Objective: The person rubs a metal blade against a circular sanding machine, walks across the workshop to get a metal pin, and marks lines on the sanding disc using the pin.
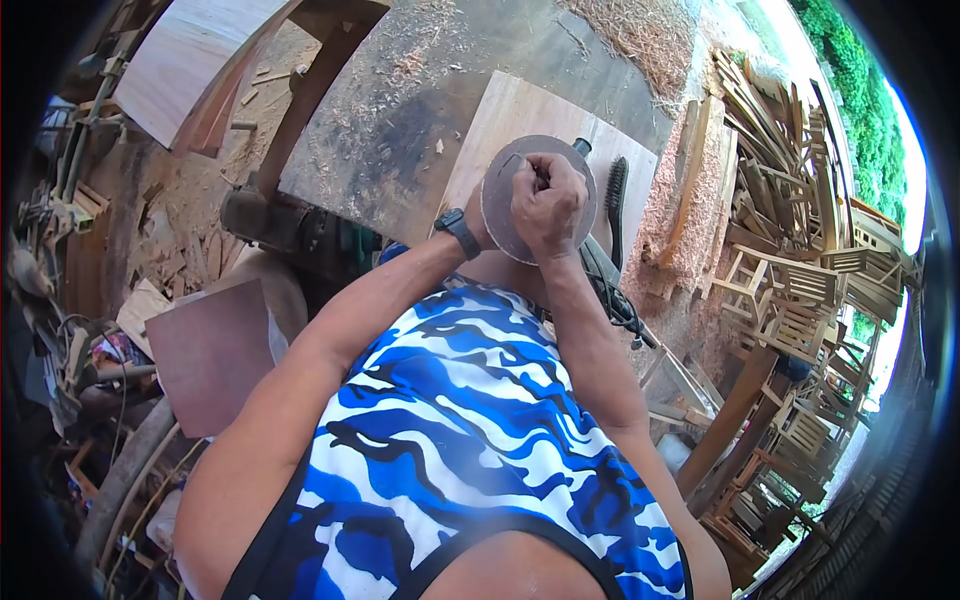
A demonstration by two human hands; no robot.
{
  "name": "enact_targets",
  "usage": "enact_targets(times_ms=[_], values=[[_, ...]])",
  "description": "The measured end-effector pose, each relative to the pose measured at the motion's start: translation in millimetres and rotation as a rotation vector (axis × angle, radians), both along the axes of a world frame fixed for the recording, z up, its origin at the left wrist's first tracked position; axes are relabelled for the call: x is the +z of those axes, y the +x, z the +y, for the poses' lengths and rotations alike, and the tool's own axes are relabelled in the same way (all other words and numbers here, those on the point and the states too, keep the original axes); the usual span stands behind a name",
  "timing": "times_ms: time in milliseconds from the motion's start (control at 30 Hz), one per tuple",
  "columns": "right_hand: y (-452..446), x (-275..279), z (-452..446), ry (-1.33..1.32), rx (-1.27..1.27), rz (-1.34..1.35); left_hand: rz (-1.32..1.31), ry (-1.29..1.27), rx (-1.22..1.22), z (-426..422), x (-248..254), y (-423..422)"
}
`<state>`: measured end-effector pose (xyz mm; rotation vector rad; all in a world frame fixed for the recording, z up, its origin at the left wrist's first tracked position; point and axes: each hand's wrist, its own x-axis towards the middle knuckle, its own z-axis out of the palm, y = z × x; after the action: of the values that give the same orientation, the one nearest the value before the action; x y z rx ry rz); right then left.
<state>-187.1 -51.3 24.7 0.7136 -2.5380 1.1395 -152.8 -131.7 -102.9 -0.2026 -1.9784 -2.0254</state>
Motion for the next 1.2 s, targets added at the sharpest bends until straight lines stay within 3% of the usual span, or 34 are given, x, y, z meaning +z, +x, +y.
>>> enact_targets(times_ms=[100,167,367,500,667,767,967,1100,1200], values=[[3,5,5,0.038,0.097,0.049,-0.070,-0.009,-0.062,-2,4,7],[3,7,5,0.076,0.125,0.071,-0.098,0.128,-0.102,0,-5,2],[0,-2,-2,0.019,-0.001,0.019,-0.054,-0.005,-0.005,-3,11,7],[3,3,6,0.032,0.077,0.046,-0.101,0.009,-0.103,-5,9,7],[2,2,5,0.094,0.093,0.065,-0.134,0.257,-0.142,2,5,1],[2,2,-5,0.099,-0.008,0.094,-0.124,0.202,-0.112,3,6,5],[5,7,5,0.050,0.100,0.059,-0.064,0.052,-0.114,-2,-4,-1],[4,10,5,0.093,0.111,0.066,-0.106,0.181,-0.137,-3,7,4],[4,9,5,0.093,0.113,0.060,-0.134,0.031,-0.096,-8,22,11]])
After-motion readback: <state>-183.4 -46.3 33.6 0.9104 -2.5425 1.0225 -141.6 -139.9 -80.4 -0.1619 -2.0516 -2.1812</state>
